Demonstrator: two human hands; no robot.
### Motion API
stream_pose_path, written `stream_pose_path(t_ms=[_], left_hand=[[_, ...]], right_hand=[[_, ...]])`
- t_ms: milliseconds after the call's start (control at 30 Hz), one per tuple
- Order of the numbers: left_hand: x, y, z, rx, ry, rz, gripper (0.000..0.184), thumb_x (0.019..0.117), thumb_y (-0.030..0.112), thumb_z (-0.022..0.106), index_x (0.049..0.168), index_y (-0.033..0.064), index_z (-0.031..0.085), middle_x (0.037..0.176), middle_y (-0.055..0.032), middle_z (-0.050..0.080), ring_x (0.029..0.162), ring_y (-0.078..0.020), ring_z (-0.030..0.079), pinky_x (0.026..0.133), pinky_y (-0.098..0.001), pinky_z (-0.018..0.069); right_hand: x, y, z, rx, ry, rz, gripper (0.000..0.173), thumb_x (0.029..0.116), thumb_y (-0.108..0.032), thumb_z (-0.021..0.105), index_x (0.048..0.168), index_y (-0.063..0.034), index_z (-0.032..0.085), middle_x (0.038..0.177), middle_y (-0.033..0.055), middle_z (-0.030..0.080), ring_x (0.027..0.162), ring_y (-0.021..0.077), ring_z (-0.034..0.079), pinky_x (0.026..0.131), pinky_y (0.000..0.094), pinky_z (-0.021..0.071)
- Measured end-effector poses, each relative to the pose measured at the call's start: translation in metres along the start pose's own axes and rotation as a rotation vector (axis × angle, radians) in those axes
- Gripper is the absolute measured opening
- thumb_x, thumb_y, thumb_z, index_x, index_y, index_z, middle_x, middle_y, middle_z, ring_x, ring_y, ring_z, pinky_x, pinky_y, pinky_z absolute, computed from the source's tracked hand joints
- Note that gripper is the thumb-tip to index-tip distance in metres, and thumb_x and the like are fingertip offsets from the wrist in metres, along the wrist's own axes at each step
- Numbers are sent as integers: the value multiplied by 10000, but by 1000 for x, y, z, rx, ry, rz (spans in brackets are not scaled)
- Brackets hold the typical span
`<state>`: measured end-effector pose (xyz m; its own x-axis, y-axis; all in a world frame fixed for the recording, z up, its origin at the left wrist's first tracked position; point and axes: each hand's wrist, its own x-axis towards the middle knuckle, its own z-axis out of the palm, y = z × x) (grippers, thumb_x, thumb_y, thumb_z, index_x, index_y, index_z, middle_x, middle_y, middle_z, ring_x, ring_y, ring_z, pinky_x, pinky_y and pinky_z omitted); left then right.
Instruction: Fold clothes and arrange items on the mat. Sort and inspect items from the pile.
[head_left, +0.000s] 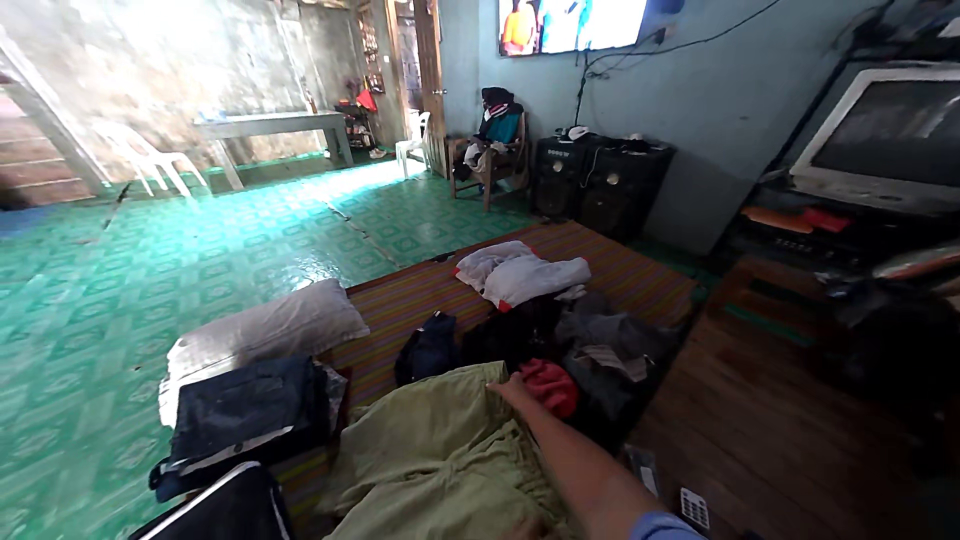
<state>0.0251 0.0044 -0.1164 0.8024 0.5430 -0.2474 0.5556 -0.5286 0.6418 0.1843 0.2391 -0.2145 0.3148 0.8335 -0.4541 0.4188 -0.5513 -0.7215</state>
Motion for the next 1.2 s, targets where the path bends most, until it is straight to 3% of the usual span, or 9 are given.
stream_pose_path(t_ms=[167,267,467,700,767,867,967,1067,1200], left_hand=[[25,-7,18,263,-43,31,450,1003,220,627,1411,39,568,1409,-228,572,1288,-437,563,998,-598,505],[21,3,8,238,-91,-30,362,1077,190,500,1410,62,566,1445,-181,565,1341,-384,541,1063,-560,477],[-3,-19,-6,67,237,34,244,1007,48,558,1225,53,667,1171,-170,703,1127,-349,676,966,-533,552],[-50,-13,-92,56,598,-165,320,1031,51,493,1306,62,656,1300,-169,657,1167,-315,665,1005,-492,545],[-58,-19,-110,66,748,-147,274,1029,66,506,1224,37,697,1368,-183,601,1269,-317,591,1077,-462,494],[-60,-34,-128,68,838,-105,243,1012,101,545,1149,42,736,1587,-200,410,1488,-378,361,1203,-544,334],[-58,-50,-137,68,826,-9,236,1014,145,555,1123,38,735,1614,-188,378,1531,-359,284,1231,-571,260],[-62,-49,-146,8,730,37,266,1036,148,524,1150,-15,700,1517,-167,517,1493,-322,375,1230,-568,259],[-66,-45,-145,-9,724,61,263,1020,134,526,1115,-42,698,1267,-207,644,1243,-327,582,1089,-477,443]], right_hand=[[5,-8,1,60,-12,-8,891,831,-434,832,1466,50,438,1388,277,567,1275,387,578,1067,559,472],[6,-8,-1,130,-42,-106,652,915,-374,766,1384,24,552,1322,263,615,1233,378,600,1051,558,479],[-15,-25,-16,162,-178,-405,443,1013,-271,647,1365,-8,591,1305,207,648,1201,282,639,1047,467,516],[-90,-49,-50,158,-516,-764,397,1033,-117,582,1402,24,545,1317,143,651,1178,127,644,1042,299,524],[-113,-52,-60,147,-575,-845,365,1027,-113,575,1368,16,582,1287,112,670,1152,103,650,1029,291,532],[-140,-55,-72,144,-669,-933,299,1034,-102,558,1305,-3,636,1265,71,678,1142,78,643,1030,288,528],[-157,-57,-78,130,-732,-1076,268,1031,-67,534,1245,14,675,1257,73,687,1150,70,637,1047,290,517],[-170,-57,-80,108,-714,-1159,249,1024,-56,534,1196,33,689,1218,86,699,1127,73,642,1034,294,518],[-178,-52,-81,110,-688,-1174,258,1016,-33,532,1211,46,682,1223,103,697,1131,83,644,1036,297,519]])
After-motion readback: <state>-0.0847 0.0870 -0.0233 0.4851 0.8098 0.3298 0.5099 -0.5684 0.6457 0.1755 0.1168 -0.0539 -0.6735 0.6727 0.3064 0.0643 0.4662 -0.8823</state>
